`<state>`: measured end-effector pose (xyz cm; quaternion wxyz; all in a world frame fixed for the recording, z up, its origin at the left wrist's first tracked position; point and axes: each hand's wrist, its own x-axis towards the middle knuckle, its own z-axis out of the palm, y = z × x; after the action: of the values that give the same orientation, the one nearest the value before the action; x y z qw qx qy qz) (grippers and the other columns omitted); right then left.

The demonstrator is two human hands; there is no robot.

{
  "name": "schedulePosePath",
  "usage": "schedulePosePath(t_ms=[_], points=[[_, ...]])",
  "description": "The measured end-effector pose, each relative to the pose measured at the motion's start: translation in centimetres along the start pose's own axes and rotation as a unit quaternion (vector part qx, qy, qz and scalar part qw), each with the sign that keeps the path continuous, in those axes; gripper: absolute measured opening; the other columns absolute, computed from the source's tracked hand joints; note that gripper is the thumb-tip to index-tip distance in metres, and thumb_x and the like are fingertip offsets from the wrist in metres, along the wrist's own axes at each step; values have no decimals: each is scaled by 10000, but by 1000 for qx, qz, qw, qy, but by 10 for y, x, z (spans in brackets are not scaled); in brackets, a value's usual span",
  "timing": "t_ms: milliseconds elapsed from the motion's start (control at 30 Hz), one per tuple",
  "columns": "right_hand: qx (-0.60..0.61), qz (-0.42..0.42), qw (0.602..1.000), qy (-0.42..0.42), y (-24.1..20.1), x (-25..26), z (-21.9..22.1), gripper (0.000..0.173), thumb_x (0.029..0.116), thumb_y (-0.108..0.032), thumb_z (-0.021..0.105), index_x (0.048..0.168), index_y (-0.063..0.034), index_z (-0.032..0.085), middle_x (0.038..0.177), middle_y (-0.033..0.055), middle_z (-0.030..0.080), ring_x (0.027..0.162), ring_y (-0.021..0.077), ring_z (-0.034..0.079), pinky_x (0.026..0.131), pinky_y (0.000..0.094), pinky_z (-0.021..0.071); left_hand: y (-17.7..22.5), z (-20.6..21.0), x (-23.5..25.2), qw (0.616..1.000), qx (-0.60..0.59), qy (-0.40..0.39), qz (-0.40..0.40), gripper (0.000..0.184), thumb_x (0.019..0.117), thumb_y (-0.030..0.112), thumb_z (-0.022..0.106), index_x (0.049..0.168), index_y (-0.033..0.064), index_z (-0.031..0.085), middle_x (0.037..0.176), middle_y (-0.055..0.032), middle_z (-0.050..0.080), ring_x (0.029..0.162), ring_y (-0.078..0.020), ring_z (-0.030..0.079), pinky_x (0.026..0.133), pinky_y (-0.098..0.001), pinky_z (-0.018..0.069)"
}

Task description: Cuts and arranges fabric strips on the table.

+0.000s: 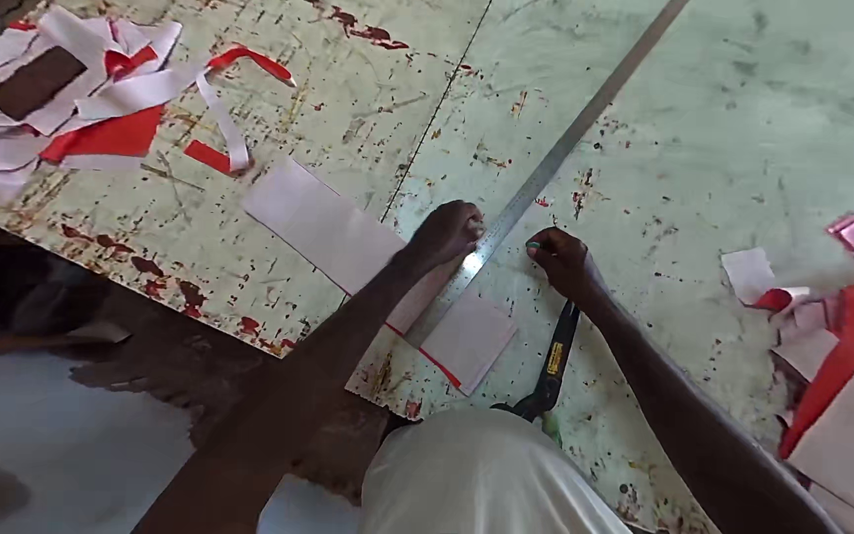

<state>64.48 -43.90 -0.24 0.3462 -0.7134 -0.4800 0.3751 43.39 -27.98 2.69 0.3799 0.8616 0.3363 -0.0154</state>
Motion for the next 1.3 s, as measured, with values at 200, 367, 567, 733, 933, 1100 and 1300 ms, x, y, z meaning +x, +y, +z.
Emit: schedulePosePath(t_ms=[200,367,567,733,933,1100,1300], points=[[-101,-148,984,-18,9,3,14,356,1018,-166,602,1349,-37,619,1310,134,661,1244,283,616,1075,501,489,-41,45,-173,990,60,56,-111,252,977,226,691,1195,101,715,1131,-127,666,1034,-299,662,913,-524,569],[-178,-190,965,-32,13,5,37,236,1027,-154,566,1193,-18,665,1489,136,547,1458,278,437,1209,475,360,-57,105,-216,980,-3,175,-98,286,960,214,701,1235,133,706,1133,-82,658,1012,-228,671,869,-452,594],[-214,-187,958,-33,10,6,41,232,1028,-138,566,1193,3,647,1486,170,541,1464,324,424,1210,498,349,-69,109,-216,977,-29,203,-58,283,970,285,697,1221,155,715,1097,-51,649,975,-193,655,845,-427,589],[-210,-174,962,-31,12,7,42,309,1034,-141,554,1303,-2,614,1476,152,557,1471,303,417,1225,474,329,-75,115,-214,974,-38,217,-51,280,952,277,723,1199,146,725,1082,-53,653,963,-193,657,843,-429,590],[-203,-179,962,-35,13,7,42,292,1028,-130,555,1276,9,621,1486,160,545,1471,305,416,1226,470,326,-77,120,-214,970,-43,236,-44,263,950,277,727,1175,140,729,1056,-56,652,925,-194,654,823,-425,588],[-200,-178,963,-43,13,6,41,343,1032,-135,562,1345,3,586,1435,159,585,1466,307,423,1230,474,321,-78,122,-215,967,-42,249,-39,261,952,279,723,1172,137,729,1050,-56,648,919,-187,650,823,-407,587],[-179,-181,966,-51,12,8,39,278,1024,-139,578,1250,11,635,1447,176,571,1462,322,424,1223,497,325,-79,125,-215,964,-32,261,-33,258,956,290,722,1157,128,728,1049,-62,647,938,-196,649,840,-402,582]])
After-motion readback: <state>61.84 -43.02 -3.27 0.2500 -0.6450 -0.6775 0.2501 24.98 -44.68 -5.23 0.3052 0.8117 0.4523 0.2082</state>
